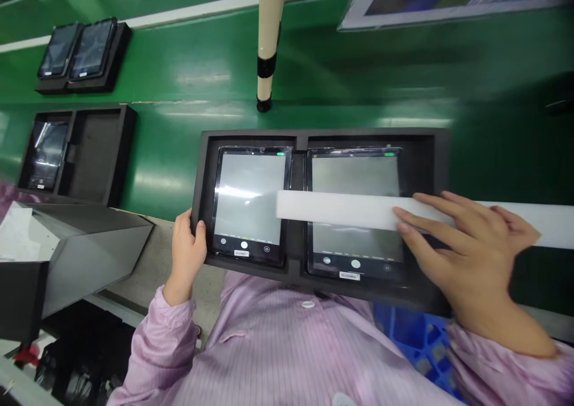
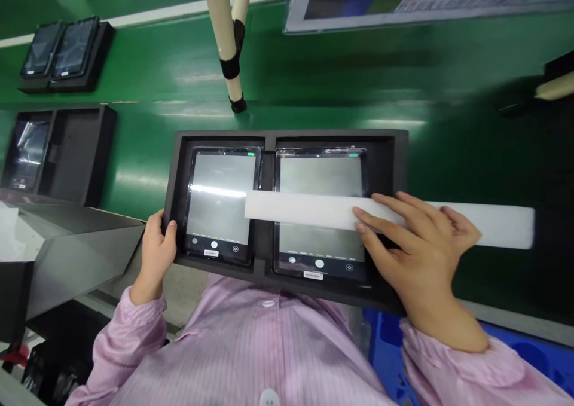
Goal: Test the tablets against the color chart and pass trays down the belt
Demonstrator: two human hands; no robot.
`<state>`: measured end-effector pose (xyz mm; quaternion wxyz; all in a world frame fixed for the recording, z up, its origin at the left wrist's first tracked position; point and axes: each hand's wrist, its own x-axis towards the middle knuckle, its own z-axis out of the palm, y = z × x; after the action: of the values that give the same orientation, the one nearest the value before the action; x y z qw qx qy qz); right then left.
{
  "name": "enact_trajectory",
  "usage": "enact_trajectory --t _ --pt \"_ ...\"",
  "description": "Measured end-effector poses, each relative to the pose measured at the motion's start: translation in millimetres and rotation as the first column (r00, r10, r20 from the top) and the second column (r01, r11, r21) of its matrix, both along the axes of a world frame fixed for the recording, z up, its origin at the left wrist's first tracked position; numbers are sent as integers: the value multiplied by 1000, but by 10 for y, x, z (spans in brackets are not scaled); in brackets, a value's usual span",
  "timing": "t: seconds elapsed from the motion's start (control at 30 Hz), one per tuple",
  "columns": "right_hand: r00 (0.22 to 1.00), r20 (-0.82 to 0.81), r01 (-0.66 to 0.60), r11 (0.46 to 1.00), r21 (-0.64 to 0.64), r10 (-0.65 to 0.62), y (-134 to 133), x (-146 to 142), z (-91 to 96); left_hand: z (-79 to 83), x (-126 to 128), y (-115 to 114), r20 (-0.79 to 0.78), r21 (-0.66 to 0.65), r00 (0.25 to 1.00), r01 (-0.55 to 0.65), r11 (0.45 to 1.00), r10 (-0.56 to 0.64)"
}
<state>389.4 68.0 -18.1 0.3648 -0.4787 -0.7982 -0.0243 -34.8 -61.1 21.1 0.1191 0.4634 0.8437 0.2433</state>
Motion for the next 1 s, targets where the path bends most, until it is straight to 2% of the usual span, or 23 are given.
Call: enact_trajectory --t 0.13,0.27,0.37,0.47,0.6,0.67,0.77,0.87,1.0 --pt "995 25 102 978 -183 -99 -55 -76 149 125 -163 229 74 -108 994 89 990 -82" --pt "984 64 180 946 -271 -169 -89 -115 232 158 -344 815 37 -104 969 246 964 -243" --pt "989 47 148 955 -258 -141 -96 -88 215 79 -414 1287 16 -50 978 209 977 -209" --pt "991 43 134 953 -273 -127 -92 -52 185 -4 -439 1531 -35 16 984 176 984 -175" --pt "996 7 88 964 -249 -89 -99 -49 198 18 -436 1461 -146 189 963 251 949 -226" --pt "995 -21 86 963 -255 -94 -134 -75 231 87 -419 1348 -177 311 954 286 906 -240" --pt "984 -47 157 961 -229 -172 -242 -119 268 222 -372 1174 -210 449 948 311 837 -240" --pt "973 -68 214 972 -95 -220 -375 -121 230 348 -320 1025 -245 528 948 306 792 -203" --pt "974 -88 218 971 102 -209 -493 -92 130 445 -281 903 -310 610 936 330 720 -166"
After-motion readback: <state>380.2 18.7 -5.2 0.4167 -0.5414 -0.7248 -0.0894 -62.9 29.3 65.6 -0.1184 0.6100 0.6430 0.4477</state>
